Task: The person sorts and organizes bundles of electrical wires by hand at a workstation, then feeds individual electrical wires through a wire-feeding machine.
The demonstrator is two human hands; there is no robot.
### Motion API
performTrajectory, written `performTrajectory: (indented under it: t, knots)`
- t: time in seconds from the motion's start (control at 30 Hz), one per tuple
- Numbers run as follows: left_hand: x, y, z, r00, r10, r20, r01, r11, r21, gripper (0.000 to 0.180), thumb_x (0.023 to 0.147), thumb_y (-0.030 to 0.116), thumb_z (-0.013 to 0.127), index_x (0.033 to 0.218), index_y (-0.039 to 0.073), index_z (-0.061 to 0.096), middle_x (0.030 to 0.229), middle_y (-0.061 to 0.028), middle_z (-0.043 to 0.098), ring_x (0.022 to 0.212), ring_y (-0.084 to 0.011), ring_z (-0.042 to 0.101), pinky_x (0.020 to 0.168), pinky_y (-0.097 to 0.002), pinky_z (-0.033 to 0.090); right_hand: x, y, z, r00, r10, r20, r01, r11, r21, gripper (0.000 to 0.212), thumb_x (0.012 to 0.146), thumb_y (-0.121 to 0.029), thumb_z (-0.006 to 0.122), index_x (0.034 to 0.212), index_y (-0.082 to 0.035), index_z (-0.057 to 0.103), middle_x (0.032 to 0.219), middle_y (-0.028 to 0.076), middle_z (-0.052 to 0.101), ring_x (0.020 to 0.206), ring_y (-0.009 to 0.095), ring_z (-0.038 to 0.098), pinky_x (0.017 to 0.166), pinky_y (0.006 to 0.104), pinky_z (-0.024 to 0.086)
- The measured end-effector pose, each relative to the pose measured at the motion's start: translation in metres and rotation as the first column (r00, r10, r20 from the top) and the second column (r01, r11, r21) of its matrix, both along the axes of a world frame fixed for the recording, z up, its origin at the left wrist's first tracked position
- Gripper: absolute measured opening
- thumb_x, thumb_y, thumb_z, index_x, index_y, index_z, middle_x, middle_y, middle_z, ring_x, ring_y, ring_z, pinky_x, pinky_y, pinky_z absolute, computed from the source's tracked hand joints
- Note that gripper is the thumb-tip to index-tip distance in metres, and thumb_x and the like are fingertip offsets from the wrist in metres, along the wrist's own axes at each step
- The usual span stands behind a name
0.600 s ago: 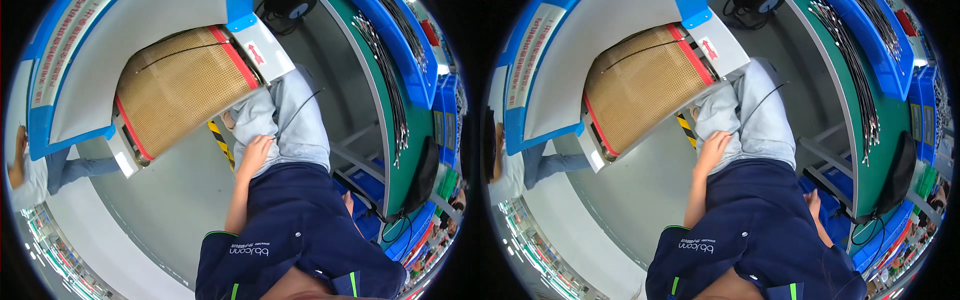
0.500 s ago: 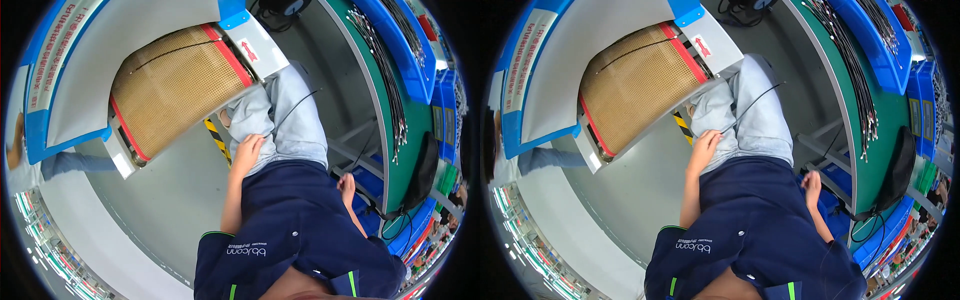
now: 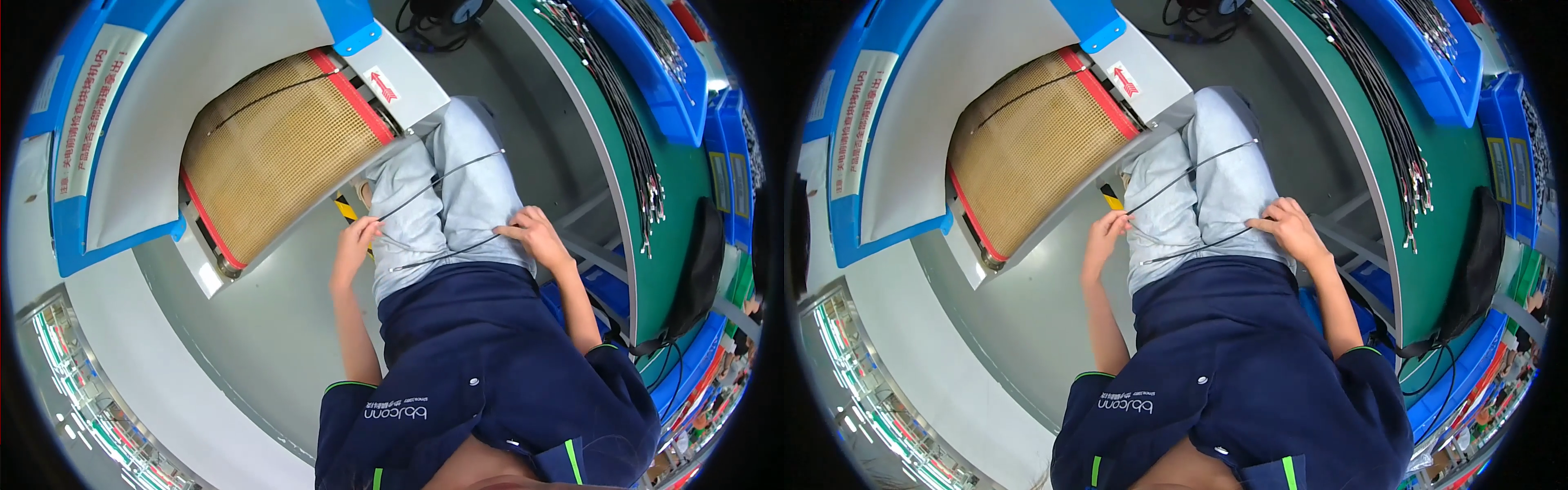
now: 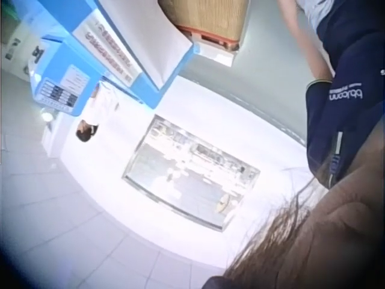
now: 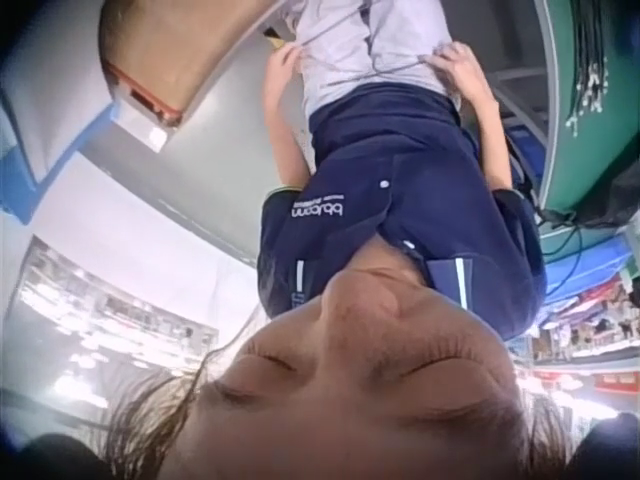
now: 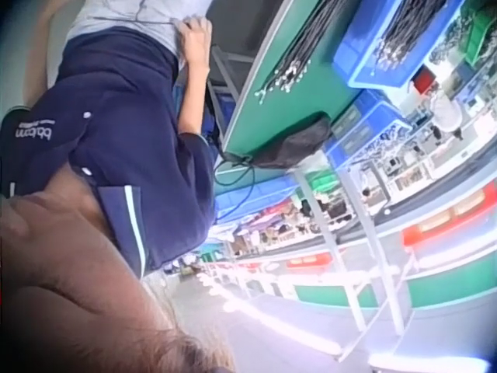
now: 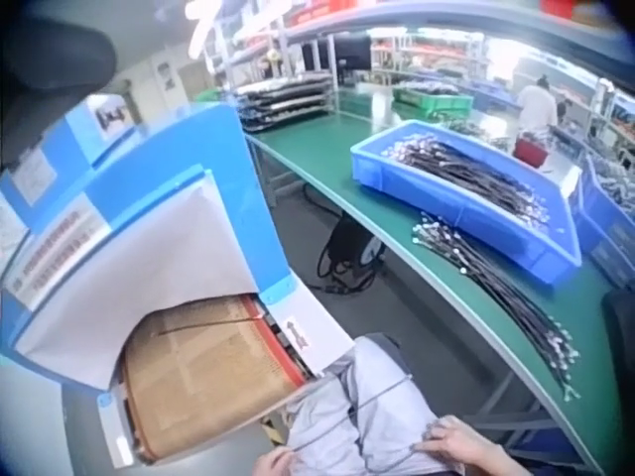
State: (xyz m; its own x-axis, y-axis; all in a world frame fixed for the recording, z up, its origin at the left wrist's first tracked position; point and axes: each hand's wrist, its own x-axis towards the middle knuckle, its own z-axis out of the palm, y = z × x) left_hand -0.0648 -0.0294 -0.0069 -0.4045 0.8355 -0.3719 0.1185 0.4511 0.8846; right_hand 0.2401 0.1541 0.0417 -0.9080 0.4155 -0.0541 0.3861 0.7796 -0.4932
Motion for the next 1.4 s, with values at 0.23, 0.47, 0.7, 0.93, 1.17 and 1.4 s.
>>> performTrajectory:
  t: [0.23, 0.47, 0.7, 0.93, 1.17, 1.4]
  knots:
    - [0.013, 0.022, 0.048, 0.981, -0.167, -0.098, 0.167, 0.986, -0.008, 0.016, 0.089, 0.012, 0.053, 0.095, -0.001, 0.06, 0.081, -0.0088, 0.065, 0.07, -0.0145, 0.062, 0.064, -0.0256, 0.048, -0.068, -0.007, 0.028, 0.954, -0.033, -0.297, -0.026, 0.981, -0.195, 0.034, 0.075, -0.015, 0.067, 0.108, -0.014, 0.061, 0.102, 0.006, 0.055, 0.103, 0.026, 0.052, 0.104, 0.0449, 0.031]
    - [0.032, 0.031, 0.094, 0.996, -0.086, -0.034, 0.088, 0.994, 0.065, 0.014, 0.086, 0.01, 0.057, 0.092, -0.001, 0.061, 0.077, -0.0079, 0.065, 0.065, -0.013, 0.062, 0.059, -0.024, 0.048, -0.134, -0.011, 0.032, 0.889, 0.144, -0.435, -0.273, 0.929, -0.25, 0.021, 0.076, -0.011, 0.065, 0.097, -0.009, 0.062, 0.087, 0.004, 0.061, 0.085, 0.022, 0.06, 0.084, 0.0383, 0.046]
    - [0.043, 0.038, 0.103, 0.989, -0.026, -0.144, 0.043, 0.992, 0.119, 0.011, 0.083, 0.01, 0.062, 0.088, 0.0, 0.062, 0.074, -0.0072, 0.064, 0.064, -0.0135, 0.061, 0.057, -0.0245, 0.047, -0.129, -0.005, 0.036, 0.842, -0.03, -0.539, -0.207, 0.904, -0.374, 0.007, 0.076, -0.01, 0.066, 0.082, -0.005, 0.064, 0.08, 0.005, 0.062, 0.071, 0.022, 0.061, 0.065, 0.0307, 0.051]
    - [0.041, 0.047, 0.103, 0.693, -0.019, -0.72, 0.302, 0.915, 0.267, 0.014, 0.074, 0.009, 0.069, 0.085, 0.004, 0.062, 0.075, -0.0049, 0.06, 0.07, -0.0209, 0.059, 0.06, -0.0306, 0.048, -0.127, -0.001, 0.045, 0.894, 0.006, -0.448, -0.206, 0.894, -0.399, 0.011, 0.077, -0.011, 0.066, 0.083, -0.003, 0.064, 0.08, 0.007, 0.062, 0.071, 0.024, 0.061, 0.063, 0.0325, 0.05]
    - [0.047, 0.045, 0.098, 0.778, 0.049, -0.626, 0.278, 0.867, 0.413, 0.019, 0.069, -0.001, 0.069, 0.086, 0.003, 0.062, 0.08, -0.0061, 0.062, 0.073, -0.0221, 0.059, 0.063, -0.0315, 0.049, -0.124, -0.001, 0.049, 0.907, -0.078, -0.415, -0.164, 0.84, -0.516, 0.011, 0.077, -0.01, 0.067, 0.083, -0.001, 0.064, 0.077, 0.009, 0.062, 0.066, 0.023, 0.06, 0.059, 0.0305, 0.048]
    - [0.044, 0.042, 0.102, 0.77, 0.112, -0.628, 0.207, 0.888, 0.412, 0.017, 0.067, -0.004, 0.07, 0.081, 0.003, 0.063, 0.077, -0.0067, 0.063, 0.07, -0.0209, 0.06, 0.062, -0.0303, 0.048, -0.122, 0.004, 0.055, 0.891, -0.117, -0.44, -0.139, 0.85, -0.508, 0.008, 0.074, -0.007, 0.07, 0.077, -0.001, 0.066, 0.072, 0.008, 0.062, 0.061, 0.019, 0.059, 0.053, 0.0273, 0.045]
